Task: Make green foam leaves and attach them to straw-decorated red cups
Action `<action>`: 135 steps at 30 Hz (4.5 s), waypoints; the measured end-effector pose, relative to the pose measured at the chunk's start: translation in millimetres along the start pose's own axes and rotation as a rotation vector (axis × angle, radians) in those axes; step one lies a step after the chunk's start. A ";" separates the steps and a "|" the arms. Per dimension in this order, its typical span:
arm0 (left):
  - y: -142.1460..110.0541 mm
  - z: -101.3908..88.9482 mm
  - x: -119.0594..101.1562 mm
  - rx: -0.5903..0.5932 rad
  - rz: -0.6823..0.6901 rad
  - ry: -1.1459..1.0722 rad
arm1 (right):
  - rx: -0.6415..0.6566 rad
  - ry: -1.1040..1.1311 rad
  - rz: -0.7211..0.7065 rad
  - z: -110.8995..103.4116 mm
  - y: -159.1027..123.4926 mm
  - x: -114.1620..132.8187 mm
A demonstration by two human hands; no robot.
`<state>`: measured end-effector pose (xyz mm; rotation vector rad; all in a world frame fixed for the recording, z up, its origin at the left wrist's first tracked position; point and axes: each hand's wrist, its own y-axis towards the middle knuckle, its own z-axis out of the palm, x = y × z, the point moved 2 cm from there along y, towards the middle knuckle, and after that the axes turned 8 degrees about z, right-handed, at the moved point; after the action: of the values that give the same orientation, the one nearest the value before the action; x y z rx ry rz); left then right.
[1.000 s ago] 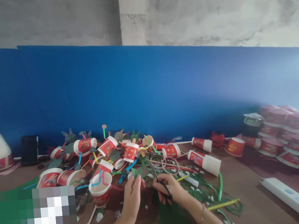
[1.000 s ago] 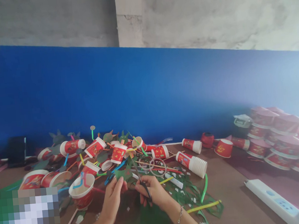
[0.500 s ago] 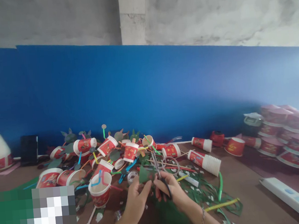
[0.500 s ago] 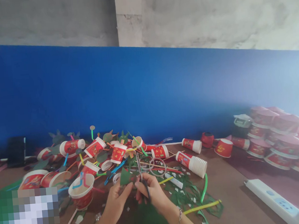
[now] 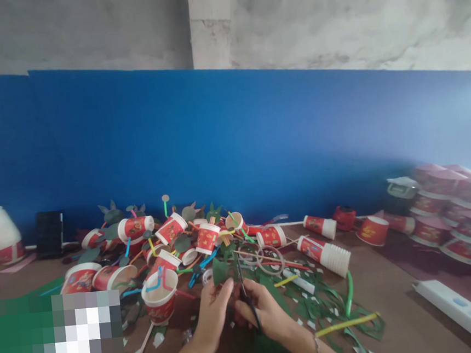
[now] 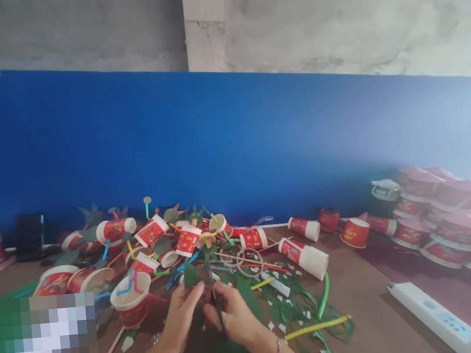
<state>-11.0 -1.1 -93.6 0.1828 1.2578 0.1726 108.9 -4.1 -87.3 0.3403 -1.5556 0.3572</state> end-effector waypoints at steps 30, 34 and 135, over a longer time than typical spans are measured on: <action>-2.8 5.6 -2.6 0.027 -0.152 -0.122 | -0.084 -0.036 0.043 0.2 5.3 -11.8; -2.1 5.5 -3.4 0.028 -0.111 -0.132 | -0.051 -0.018 0.035 0.8 3.0 -5.4; 1.7 -6.9 1.5 -0.187 -0.103 0.108 | -0.077 -0.021 0.042 -2.1 3.2 -8.0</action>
<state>-17.2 1.3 -96.6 -0.0537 1.3470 0.2123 109.5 -0.4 -95.4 0.2530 -1.5947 0.3260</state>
